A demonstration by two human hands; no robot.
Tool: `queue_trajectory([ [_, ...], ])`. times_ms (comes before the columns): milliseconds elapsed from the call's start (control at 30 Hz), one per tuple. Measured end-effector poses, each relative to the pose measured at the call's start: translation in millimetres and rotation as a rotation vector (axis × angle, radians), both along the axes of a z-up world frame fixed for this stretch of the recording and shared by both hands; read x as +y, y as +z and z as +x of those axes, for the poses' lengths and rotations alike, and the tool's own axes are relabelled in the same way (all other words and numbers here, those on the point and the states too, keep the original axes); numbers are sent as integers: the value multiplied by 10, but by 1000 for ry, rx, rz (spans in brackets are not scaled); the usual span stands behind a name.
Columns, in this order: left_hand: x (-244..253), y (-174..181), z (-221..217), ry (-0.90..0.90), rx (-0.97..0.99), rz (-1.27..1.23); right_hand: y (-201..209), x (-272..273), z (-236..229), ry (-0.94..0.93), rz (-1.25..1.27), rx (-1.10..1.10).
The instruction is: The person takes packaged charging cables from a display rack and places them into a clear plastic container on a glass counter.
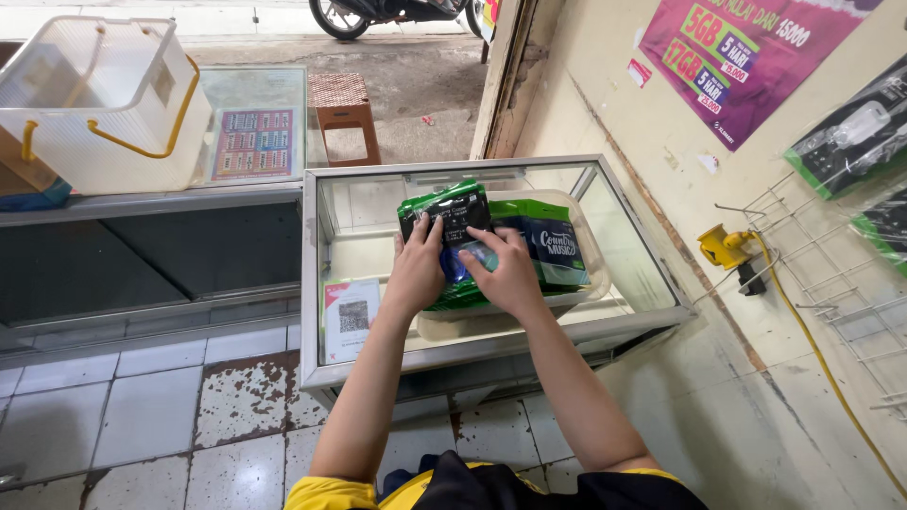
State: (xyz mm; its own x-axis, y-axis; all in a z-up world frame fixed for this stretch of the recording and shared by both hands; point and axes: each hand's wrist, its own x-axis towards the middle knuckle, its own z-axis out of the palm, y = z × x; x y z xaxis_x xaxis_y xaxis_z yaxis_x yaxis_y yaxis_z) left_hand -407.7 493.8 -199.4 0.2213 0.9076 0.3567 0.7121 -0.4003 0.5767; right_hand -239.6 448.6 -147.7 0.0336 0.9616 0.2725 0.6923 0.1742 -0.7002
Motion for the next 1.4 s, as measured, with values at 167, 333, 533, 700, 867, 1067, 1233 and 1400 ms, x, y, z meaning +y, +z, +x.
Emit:
queue_trajectory([
  [167,-75,-21,71,-5,84,27,-25,142,132,220,100,-47],
  [333,6,-91,134,-9,148,74,-71,165,179,220,143,-129],
  [533,84,-276,246,1,110,-62,-116,139,138,192,76,-273],
  [700,101,-322,303,55,262,119,-180,125,197,239,34,-265],
  [867,-150,-50,267,119,227,72,-274,99,216,314,-12,-212],
  [1067,-276,25,218,155,86,143,-394,79,173,337,-18,-234],
  [1233,-255,-40,229,173,89,193,-331,-13,107,232,72,-331],
  [1400,-343,143,216,149,-21,151,-240,-83,100,211,126,-319],
])
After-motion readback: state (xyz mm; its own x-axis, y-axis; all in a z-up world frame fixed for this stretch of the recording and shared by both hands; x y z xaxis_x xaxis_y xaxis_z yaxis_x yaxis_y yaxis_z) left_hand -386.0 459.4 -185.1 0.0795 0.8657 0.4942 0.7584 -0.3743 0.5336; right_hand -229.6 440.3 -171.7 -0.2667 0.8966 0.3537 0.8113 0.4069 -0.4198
